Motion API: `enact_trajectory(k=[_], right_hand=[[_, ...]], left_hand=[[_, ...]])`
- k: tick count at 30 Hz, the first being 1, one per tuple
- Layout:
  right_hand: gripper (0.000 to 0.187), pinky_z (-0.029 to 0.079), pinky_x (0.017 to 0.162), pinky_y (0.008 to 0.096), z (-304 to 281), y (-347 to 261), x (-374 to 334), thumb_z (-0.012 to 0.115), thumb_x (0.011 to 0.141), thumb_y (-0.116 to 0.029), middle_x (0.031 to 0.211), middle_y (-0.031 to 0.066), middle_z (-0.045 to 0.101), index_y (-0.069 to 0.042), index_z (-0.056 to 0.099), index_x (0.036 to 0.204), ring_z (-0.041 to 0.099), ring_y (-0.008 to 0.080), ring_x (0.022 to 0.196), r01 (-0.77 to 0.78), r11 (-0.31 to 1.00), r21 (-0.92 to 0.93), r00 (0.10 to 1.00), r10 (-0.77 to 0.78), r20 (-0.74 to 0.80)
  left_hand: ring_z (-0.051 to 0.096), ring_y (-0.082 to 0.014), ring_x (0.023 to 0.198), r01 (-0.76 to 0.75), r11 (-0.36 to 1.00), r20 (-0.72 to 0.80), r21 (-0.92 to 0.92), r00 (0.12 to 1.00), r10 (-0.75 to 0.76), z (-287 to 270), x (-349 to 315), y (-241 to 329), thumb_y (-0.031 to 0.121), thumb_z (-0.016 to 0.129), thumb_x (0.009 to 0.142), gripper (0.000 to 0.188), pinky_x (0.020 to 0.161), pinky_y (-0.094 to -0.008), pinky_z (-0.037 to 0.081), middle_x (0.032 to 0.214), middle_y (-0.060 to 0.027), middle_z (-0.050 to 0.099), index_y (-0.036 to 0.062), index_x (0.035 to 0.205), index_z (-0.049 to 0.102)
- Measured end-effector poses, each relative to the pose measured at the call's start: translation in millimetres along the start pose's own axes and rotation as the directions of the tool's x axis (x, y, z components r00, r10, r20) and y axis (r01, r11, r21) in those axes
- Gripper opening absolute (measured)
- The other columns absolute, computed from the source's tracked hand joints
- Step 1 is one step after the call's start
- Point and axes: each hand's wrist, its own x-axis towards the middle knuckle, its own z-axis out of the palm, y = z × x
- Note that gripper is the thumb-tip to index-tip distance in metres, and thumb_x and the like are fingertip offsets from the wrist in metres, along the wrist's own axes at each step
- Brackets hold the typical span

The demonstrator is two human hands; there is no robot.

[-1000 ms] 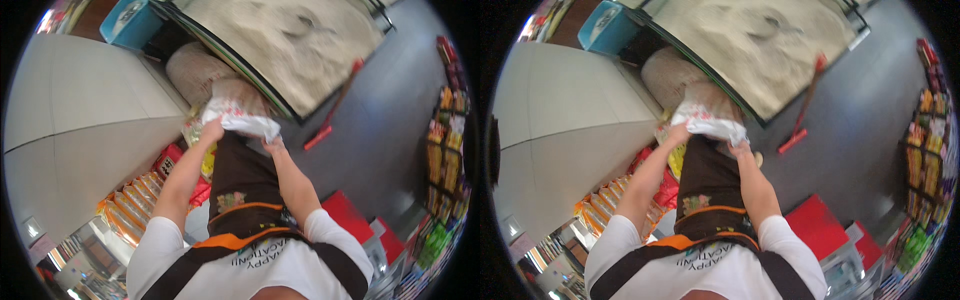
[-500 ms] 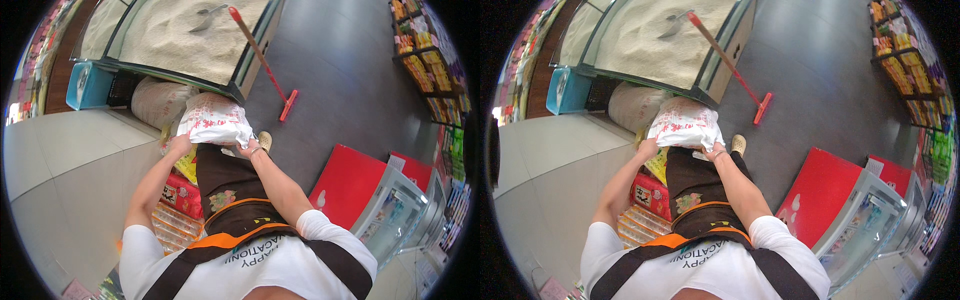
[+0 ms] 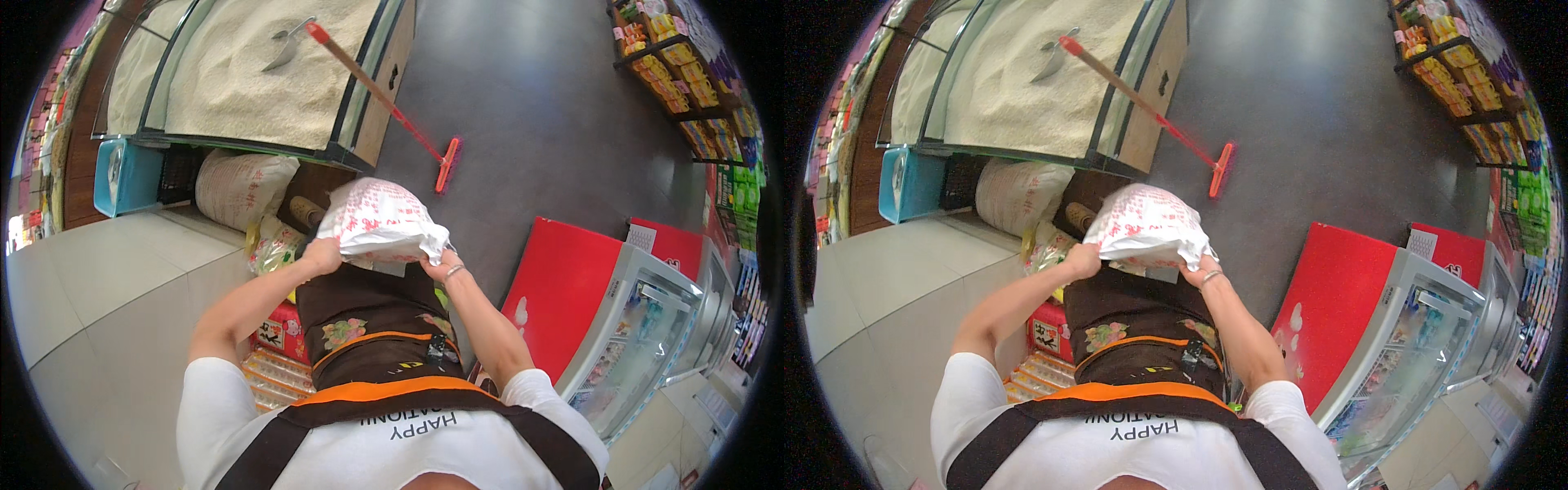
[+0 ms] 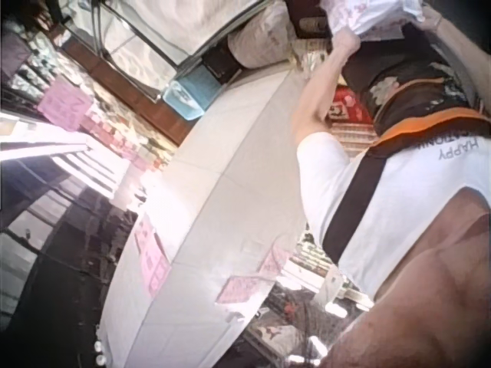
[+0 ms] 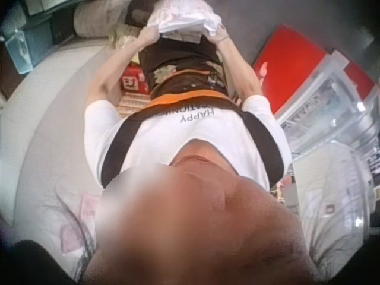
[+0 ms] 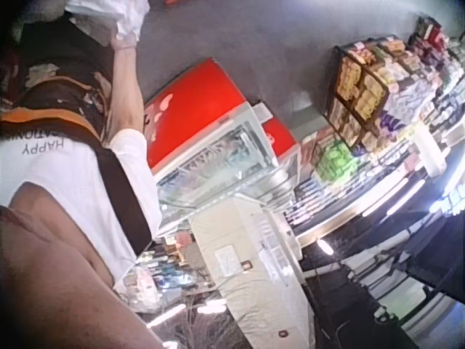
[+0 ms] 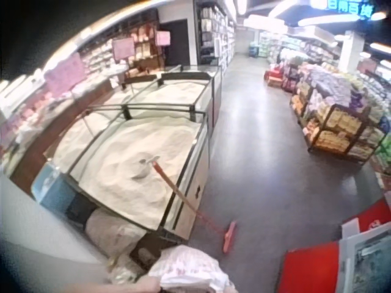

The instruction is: The person moves large bags of rice by hand to clear an area, sweeps the floor with a broom, and then uses a dustpan to collect the swept debris.

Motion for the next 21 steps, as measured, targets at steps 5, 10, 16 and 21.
enact_trajectory(k=[5,10,16,21], right_hand=[[0.024,0.051,0.079,0.0400,-48,-74,-48,0.041,0.092,-0.019,0.106,0.0030,0.061,-0.014,0.054,0.111,0.060,0.0189,0.094,0.089,0.995,0.049,0.996,-0.090,0.007],[0.026,0.049,0.067,0.0330,-137,-150,-90,0.038,0.092,-0.022,0.104,0.0010,0.062,-0.014,0.055,0.110,0.060,0.0169,0.089,0.229,0.970,0.085,0.972,-0.223,-0.068],[0.022,0.042,0.053,0.0286,-211,-244,-66,0.039,0.089,-0.017,0.077,0.0021,0.061,-0.010,0.060,0.087,0.055,0.0140,0.065,0.248,0.921,0.302,0.949,-0.167,-0.268],[0.020,0.050,0.064,0.0329,-244,-262,33,0.041,0.088,-0.017,0.090,0.0037,0.063,-0.012,0.058,0.098,0.060,0.0203,0.080,0.594,0.804,-0.030,0.726,-0.552,-0.410]], left_hand=[[0.061,-0.0376,0.087,-0.182,0.983,0.190,0.028,0.966,0.174,22,21,86,0.012,0.048,0.072,0.028,0.076,-0.0442,0.048,0.092,-0.0245,0.061,-0.0005,0.093,0.061],[0.059,-0.0348,0.095,-0.283,0.957,0.301,-0.062,0.909,0.288,58,56,170,0.012,0.051,0.073,0.030,0.081,-0.0419,0.048,0.099,-0.0226,0.061,-0.0001,0.098,0.062],[0.061,-0.0305,0.094,-0.364,0.930,0.329,-0.056,0.873,0.361,123,148,273,0.010,0.058,0.070,0.027,0.080,-0.0372,0.049,0.098,-0.0195,0.062,0.0007,0.095,0.064],[0.062,-0.0313,0.091,-0.317,0.936,0.205,-0.150,0.917,0.343,211,216,341,0.010,0.056,0.072,0.023,0.077,-0.0385,0.050,0.094,-0.0186,0.063,0.0008,0.090,0.066]])
